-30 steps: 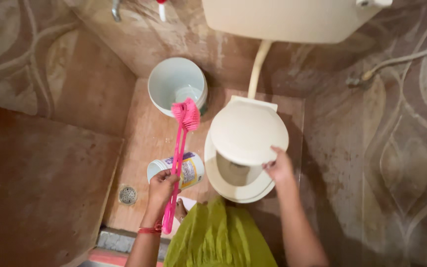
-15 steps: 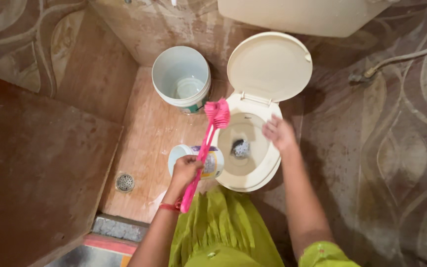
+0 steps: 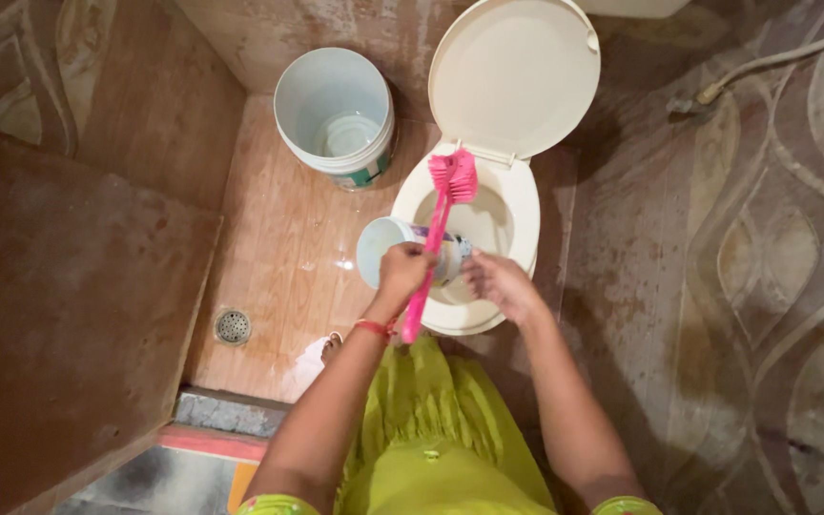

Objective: The person cleans a toilet by pouring water from a mug onto the seat and tank, scrubbing with a pink brush, and applying blue liquid cleaner into the bowl. The person scrubs the bowl and rinses the brush repeatedly.

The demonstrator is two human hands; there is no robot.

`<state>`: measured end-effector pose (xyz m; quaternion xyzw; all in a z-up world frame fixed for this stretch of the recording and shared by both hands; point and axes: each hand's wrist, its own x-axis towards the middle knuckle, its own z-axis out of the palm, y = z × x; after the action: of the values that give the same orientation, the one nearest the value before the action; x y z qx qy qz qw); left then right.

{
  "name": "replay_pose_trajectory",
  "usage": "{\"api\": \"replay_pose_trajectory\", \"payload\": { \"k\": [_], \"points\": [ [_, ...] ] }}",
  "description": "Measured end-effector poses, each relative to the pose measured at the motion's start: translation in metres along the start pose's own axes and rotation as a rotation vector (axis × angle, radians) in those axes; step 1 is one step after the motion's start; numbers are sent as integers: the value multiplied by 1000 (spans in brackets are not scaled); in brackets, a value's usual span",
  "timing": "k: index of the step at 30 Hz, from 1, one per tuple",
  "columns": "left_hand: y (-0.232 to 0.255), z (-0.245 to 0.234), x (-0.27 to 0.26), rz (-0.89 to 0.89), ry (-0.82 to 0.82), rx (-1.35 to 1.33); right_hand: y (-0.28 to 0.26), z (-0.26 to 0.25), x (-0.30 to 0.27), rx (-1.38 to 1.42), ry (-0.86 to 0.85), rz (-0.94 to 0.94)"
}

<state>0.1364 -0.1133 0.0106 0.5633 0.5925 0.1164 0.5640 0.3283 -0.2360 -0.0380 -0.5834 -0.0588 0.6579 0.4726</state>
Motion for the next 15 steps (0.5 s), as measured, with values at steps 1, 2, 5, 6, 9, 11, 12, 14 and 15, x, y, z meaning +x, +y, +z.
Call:
{"api": "replay_pose_trajectory", "payload": {
  "k": [1,2,5,6,9,11,12,14,15],
  "points": [
    [-1,8,0,-13,3,20,-5,18,-15,-83,-30,65],
    [-3,17,-1,36,16,72,-11,34,-28,-17,-58,86],
    [-7,38,-7,133,19,170,-29,67,-57,159,-116,142],
    [-8,42,-10,132,1,169,-31,72,-62,204,-123,155],
    [-9,51,-19,179,-31,160,-21,70,-59,290,-68,219],
    [-13,48,-21,233,-70,160,-3,58,-46,310,-41,188],
    [-16,51,-23,258,-99,154,6,45,-39,300,-41,135],
    [-26,54,-24,302,-123,158,17,11,-26,416,-157,134],
    [-32,54,-24,320,-116,170,13,-13,-22,543,-274,184]
  ]
}}
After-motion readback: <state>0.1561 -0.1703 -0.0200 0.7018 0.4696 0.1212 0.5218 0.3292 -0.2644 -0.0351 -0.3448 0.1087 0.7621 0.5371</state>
